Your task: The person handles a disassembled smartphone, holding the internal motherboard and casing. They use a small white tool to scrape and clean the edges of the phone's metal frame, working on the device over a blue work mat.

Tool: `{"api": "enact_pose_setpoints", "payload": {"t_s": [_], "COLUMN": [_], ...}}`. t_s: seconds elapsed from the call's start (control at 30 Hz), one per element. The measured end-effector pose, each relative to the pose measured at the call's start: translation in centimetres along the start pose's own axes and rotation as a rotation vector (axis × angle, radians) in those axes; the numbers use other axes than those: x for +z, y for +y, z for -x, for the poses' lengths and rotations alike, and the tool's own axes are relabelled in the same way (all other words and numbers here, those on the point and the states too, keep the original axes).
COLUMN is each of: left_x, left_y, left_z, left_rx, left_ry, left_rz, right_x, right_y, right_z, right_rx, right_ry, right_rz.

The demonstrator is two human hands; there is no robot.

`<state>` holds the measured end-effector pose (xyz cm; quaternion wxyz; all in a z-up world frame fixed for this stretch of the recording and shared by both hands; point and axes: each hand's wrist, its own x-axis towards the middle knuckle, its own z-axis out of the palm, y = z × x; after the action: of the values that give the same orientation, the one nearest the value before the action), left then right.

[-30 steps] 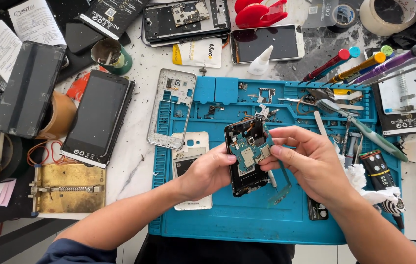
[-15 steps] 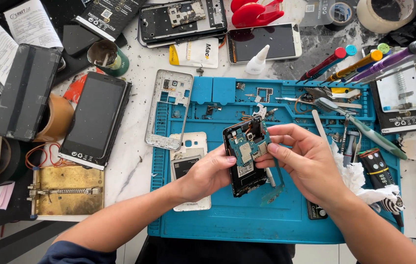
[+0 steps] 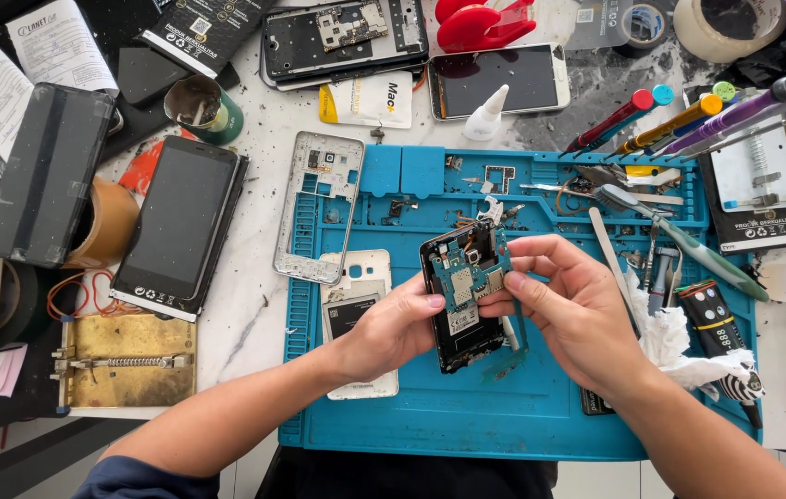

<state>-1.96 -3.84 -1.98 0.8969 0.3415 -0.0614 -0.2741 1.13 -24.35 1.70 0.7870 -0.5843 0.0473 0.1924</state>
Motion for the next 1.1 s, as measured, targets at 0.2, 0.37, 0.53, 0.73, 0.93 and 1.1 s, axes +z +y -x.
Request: {"api": "enact_pose_setpoints", "payload": {"t_s": [0.2, 0.37, 0.53, 0.73, 0.93, 1.1], "left_x": [-0.1, -0.2, 0.6, 0.9, 0.6, 0.3], "left_y": [-0.2, -0.3, 0.3, 0.7, 0.5, 0.7], "left_z": [0.0, 0.0, -0.2, 0.0, 0.0, 0.1], "left_rx": [-0.002, 0.005, 0.002, 0.003, -0.024, -0.066], "left_ry": [0.001, -0.003, 0.017, 0.025, 0.037, 0.040], "left_rz": [0.003, -0.006, 0.003, -0.044, -0.043, -0.053], "right_x": [0.1, 0.3, 0.7, 0.9, 1.6, 0.7], "right_y": [0.0, 0.0, -0.1, 0.0, -0.7, -1.0], "right_z": [0.0, 0.0, 0.1, 0.3, 0.7, 0.6], "right_rx": [-0.008, -0.007, -0.007, -0.059, -0.151, -0.301], "right_ry": [-0.009, 0.001, 0.022, 0.034, 0.052, 0.041], "right_rz": [0.010, 0.021, 0.036, 0.044, 0.170, 0.571]}}
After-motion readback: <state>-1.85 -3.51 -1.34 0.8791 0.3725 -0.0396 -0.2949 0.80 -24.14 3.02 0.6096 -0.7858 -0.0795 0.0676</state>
